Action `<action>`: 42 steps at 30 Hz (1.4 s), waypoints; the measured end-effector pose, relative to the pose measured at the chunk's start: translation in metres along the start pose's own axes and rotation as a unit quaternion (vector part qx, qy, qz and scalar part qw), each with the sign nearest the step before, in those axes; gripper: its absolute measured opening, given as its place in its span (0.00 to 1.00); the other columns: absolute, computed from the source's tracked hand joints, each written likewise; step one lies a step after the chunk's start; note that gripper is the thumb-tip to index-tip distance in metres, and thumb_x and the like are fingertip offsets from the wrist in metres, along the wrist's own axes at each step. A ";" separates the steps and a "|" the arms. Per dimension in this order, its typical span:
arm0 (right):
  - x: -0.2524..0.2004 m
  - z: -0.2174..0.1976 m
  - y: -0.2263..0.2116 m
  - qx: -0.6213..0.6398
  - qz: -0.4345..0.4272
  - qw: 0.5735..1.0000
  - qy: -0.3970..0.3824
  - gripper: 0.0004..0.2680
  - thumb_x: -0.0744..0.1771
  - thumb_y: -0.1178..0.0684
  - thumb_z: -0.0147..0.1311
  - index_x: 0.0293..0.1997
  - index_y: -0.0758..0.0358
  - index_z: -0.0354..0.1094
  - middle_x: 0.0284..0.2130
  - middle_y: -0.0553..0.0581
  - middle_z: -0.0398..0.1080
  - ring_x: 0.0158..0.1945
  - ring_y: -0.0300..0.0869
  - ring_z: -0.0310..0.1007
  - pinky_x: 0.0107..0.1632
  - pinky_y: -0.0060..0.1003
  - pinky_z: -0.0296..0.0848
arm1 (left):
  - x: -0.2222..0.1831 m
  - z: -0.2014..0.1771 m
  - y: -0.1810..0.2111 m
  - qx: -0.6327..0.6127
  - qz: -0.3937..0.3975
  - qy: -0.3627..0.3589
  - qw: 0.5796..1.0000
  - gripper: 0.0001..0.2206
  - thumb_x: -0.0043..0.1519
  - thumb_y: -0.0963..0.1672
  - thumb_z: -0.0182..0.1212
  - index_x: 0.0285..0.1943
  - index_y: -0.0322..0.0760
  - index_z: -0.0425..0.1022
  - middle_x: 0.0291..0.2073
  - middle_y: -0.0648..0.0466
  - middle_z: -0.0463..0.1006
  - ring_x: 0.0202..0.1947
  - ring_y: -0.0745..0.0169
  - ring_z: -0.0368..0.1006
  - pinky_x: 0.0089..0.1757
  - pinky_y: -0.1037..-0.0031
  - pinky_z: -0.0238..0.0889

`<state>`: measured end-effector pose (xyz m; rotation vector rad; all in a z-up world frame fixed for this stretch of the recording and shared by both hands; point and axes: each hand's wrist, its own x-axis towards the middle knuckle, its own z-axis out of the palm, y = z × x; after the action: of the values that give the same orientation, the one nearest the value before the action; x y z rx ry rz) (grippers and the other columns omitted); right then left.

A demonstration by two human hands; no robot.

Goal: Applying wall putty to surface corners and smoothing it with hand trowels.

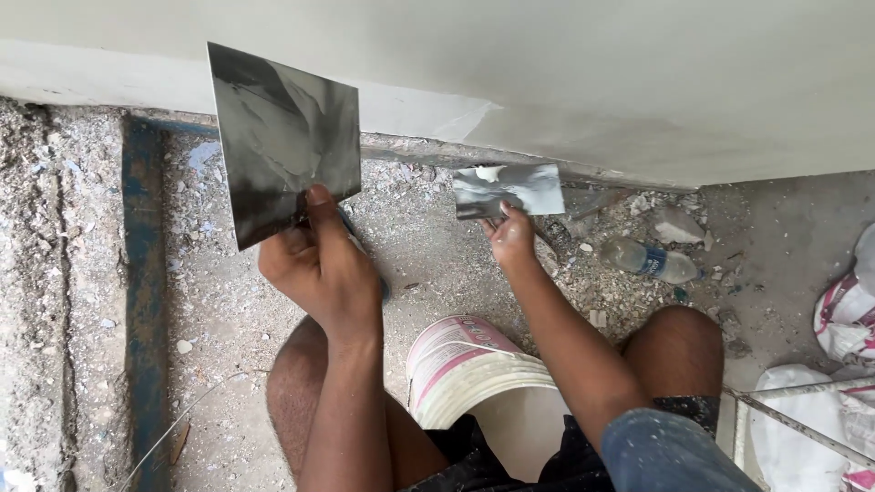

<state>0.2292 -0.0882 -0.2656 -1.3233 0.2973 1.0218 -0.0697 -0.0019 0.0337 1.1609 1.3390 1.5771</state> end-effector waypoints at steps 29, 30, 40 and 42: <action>-0.048 0.158 -0.086 0.059 -0.075 0.995 0.003 0.09 0.65 0.66 0.50 0.49 0.76 0.60 0.43 0.67 0.69 0.48 0.53 0.76 0.55 0.44 0.82 | -0.009 0.027 -0.012 0.043 -0.009 0.003 0.999 0.18 0.72 0.39 0.58 0.26 0.37 0.61 0.17 0.60 0.62 0.17 0.74 0.53 0.25 0.72 0.38; -0.060 0.165 -0.095 0.064 -0.079 0.995 -0.006 0.09 0.65 0.66 0.50 0.48 0.77 0.60 0.43 0.68 0.70 0.48 0.54 0.77 0.55 0.44 0.82 | -0.008 0.027 -0.013 0.046 -0.010 0.005 0.999 0.18 0.71 0.39 0.58 0.25 0.38 0.60 0.16 0.60 0.62 0.17 0.74 0.54 0.24 0.72 0.38; -0.141 0.189 -0.150 0.018 -0.111 0.992 -0.058 0.08 0.65 0.64 0.49 0.46 0.80 0.62 0.41 0.76 0.72 0.46 0.60 0.80 0.54 0.43 0.82 | -0.005 0.022 -0.021 0.046 -0.007 0.014 0.999 0.15 0.70 0.37 0.57 0.29 0.37 0.62 0.17 0.61 0.62 0.17 0.73 0.56 0.23 0.73 0.41; -0.139 0.156 -0.143 0.046 -0.141 0.979 -0.142 0.10 0.66 0.62 0.52 0.49 0.79 0.62 0.44 0.70 0.72 0.44 0.52 0.75 0.64 0.48 0.74 | -0.004 0.017 -0.016 0.021 -0.018 0.019 0.999 0.11 0.69 0.36 0.56 0.32 0.34 0.63 0.20 0.60 0.64 0.20 0.71 0.58 0.25 0.74 0.46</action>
<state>0.2035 0.0024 -0.0310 -1.0828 -0.0596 0.9291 -0.0526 0.0020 0.0175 1.1309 1.4155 1.5583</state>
